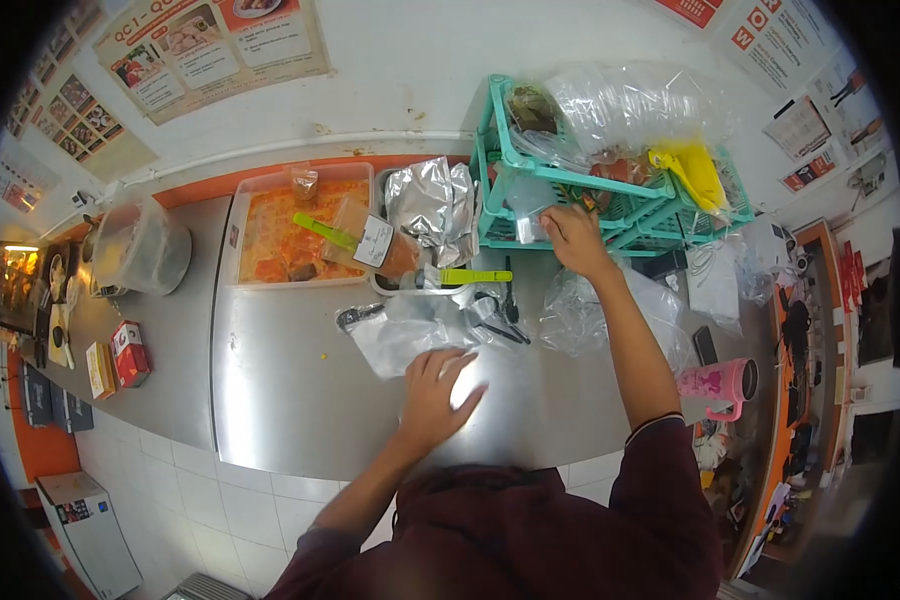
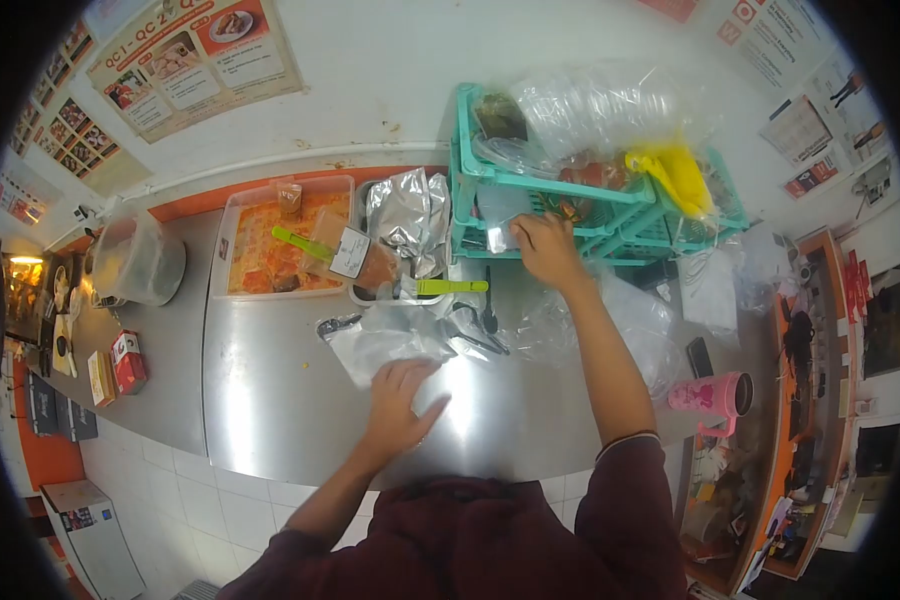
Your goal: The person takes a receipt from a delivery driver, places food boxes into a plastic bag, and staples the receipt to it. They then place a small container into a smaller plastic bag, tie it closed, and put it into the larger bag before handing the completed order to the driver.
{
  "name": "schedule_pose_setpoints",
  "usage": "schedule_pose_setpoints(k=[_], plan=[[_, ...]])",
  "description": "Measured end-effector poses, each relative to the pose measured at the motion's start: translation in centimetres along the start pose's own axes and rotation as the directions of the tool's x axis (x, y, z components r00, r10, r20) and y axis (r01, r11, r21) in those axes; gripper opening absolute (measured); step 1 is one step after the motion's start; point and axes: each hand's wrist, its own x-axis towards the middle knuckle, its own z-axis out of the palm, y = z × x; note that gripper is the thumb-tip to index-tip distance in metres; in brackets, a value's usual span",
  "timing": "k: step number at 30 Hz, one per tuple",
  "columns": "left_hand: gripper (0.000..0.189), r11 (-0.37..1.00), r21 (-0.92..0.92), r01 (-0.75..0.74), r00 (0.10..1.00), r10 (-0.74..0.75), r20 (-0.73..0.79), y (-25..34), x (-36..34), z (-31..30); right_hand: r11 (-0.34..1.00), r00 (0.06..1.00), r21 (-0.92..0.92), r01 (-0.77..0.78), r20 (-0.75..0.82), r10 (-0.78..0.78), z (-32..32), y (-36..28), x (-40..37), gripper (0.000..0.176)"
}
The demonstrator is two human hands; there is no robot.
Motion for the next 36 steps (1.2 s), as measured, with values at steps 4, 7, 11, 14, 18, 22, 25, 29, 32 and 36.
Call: schedule_pose_setpoints(k=[4,7,11,14,18,22,25,29,32,36], plan=[[0.030,0.929,-0.320,-0.186,0.981,0.155,-0.118,-0.6,12.2,4.4,0.979,0.983,0.094,-0.181,0.051,0.177,0.4,1.3,1.1,0.014],[0.045,0.922,-0.269,-0.279,0.951,0.227,-0.208,-0.5,20.6,9.1,0.987,0.978,-0.004,-0.161,0.135,0.161,0.6,2.8,2.6,0.018],[0.051,0.936,-0.229,-0.268,0.945,0.210,-0.250,-2.1,25.9,13.9,0.991,0.966,0.036,-0.129,0.231,0.118,-0.2,2.9,3.4,0.017],[0.048,0.976,-0.192,-0.106,0.988,0.081,-0.132,-1.1,26.7,13.0,0.992,0.994,0.072,-0.102,0.052,0.099,1.0,3.8,3.2,0.012],[0.043,0.999,-0.034,-0.013,1.000,0.012,-0.010,-1.2,27.3,12.5,0.990,0.953,0.137,0.030,-0.303,0.013,0.3,2.6,1.8,0.010],[0.033,0.961,0.273,0.039,0.980,-0.089,0.175,-0.6,28.6,13.0,0.988,0.775,0.128,0.081,-0.632,0.018,-2.2,-0.6,-0.6,0.007],[0.030,0.929,0.358,0.089,0.976,-0.153,0.154,-0.3,29.4,14.3,0.953,0.517,0.232,0.193,-0.850,0.102,-4.5,-2.2,-4.1,0.007],[0.035,0.896,0.440,0.063,0.986,-0.123,0.109,0.1,29.7,14.1,0.839,0.189,0.413,0.354,-0.910,0.368,-13.1,-6.4,-9.7,0.017],[0.042,0.968,0.197,-0.153,0.987,0.142,0.071,1.3,27.4,11.9,0.723,0.217,0.576,0.381,-0.816,0.536,-20.2,-7.5,-14.3,0.022],[0.059,0.245,-0.875,0.417,0.813,0.331,0.480,9.3,18.6,7.9,0.446,0.390,0.867,0.223,-0.499,0.774,-24.1,-11.3,-17.4,0.027]])
